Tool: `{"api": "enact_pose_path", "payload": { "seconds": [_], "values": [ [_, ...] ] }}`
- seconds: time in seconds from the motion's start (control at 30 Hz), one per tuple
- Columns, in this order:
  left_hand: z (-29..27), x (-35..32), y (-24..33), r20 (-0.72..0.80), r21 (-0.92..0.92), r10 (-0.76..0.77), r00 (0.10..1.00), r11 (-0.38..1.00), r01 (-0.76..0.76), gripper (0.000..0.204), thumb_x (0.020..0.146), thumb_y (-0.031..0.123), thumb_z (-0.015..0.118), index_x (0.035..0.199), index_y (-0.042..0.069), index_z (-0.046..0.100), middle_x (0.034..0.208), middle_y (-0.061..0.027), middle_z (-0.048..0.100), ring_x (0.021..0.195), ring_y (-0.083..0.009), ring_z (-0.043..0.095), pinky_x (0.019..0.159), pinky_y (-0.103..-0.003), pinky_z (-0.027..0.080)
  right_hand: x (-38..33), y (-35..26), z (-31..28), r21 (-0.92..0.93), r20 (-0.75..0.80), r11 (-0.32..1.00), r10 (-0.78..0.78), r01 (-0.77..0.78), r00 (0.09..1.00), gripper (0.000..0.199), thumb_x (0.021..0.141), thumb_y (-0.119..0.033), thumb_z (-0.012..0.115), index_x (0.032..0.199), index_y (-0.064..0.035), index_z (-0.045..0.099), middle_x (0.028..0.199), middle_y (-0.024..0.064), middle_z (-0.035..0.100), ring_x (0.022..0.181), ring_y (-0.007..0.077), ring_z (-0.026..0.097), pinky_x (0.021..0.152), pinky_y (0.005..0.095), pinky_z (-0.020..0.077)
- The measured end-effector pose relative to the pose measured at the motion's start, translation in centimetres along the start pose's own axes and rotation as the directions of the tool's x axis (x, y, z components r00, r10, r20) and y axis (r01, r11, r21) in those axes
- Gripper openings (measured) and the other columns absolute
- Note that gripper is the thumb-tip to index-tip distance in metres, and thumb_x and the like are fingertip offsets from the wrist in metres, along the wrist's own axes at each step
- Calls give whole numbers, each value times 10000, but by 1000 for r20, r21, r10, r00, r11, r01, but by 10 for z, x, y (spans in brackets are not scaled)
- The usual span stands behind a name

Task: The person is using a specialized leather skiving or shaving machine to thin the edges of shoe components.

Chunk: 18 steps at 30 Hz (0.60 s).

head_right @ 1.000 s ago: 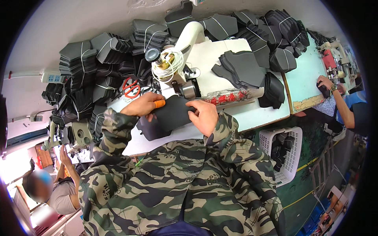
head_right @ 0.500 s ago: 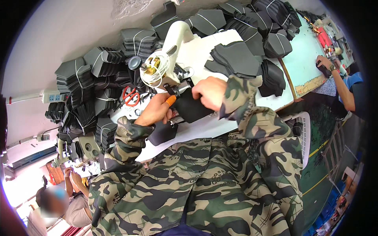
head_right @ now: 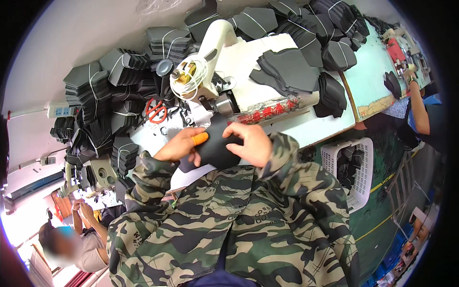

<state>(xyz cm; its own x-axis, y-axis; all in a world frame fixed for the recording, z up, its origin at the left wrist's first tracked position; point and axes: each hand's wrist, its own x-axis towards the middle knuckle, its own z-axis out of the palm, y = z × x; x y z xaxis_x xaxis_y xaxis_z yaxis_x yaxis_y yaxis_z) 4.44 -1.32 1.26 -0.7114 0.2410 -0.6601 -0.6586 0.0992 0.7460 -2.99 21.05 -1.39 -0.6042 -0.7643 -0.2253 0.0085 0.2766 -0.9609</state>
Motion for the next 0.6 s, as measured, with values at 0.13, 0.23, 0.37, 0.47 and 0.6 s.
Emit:
{"api": "enact_pose_path", "payload": {
  "seconds": [0.13,0.23,0.37,0.47,0.6],
  "values": [
    [-27,24,4,-6,-54,-120,993,991,120,270,937,248,495,1002,8,601,768,-20,622,523,-88,574,437,-207,434,6,-5,40,-173,13,984,-50,51,999,337,796,-119,630,1096,24,574,739,137,662,651,200,651,640,289,503],
    [-59,28,-13,-198,39,-129,972,990,139,272,914,190,522,1031,-28,633,962,-59,648,912,-103,562,861,-240,408,31,-2,62,-39,87,993,-111,115,990,394,798,-134,624,1149,28,547,790,167,672,709,234,676,644,310,506],
    [-29,54,27,-96,117,-18,995,993,29,289,921,219,479,994,-25,617,657,-52,583,388,-128,492,369,-248,394,7,-2,33,-2,-76,994,109,-109,991,389,848,-84,606,1196,55,500,930,173,655,818,150,637,740,286,502],
    [-16,45,23,-154,35,-54,987,998,60,249,929,162,435,998,-24,586,607,-39,549,391,-111,479,362,-237,377,-16,5,23,393,-237,915,200,-94,951,354,878,-35,571,1201,74,475,1007,126,629,928,132,586,831,261,467],
    [-6,39,19,-206,72,-36,978,996,52,222,931,107,386,968,-30,557,547,-44,521,370,-103,446,346,-234,350,-23,23,19,540,-240,839,234,-72,942,298,877,-22,565,1151,86,520,1007,76,631,819,87,565,737,234,463]
  ]
}}
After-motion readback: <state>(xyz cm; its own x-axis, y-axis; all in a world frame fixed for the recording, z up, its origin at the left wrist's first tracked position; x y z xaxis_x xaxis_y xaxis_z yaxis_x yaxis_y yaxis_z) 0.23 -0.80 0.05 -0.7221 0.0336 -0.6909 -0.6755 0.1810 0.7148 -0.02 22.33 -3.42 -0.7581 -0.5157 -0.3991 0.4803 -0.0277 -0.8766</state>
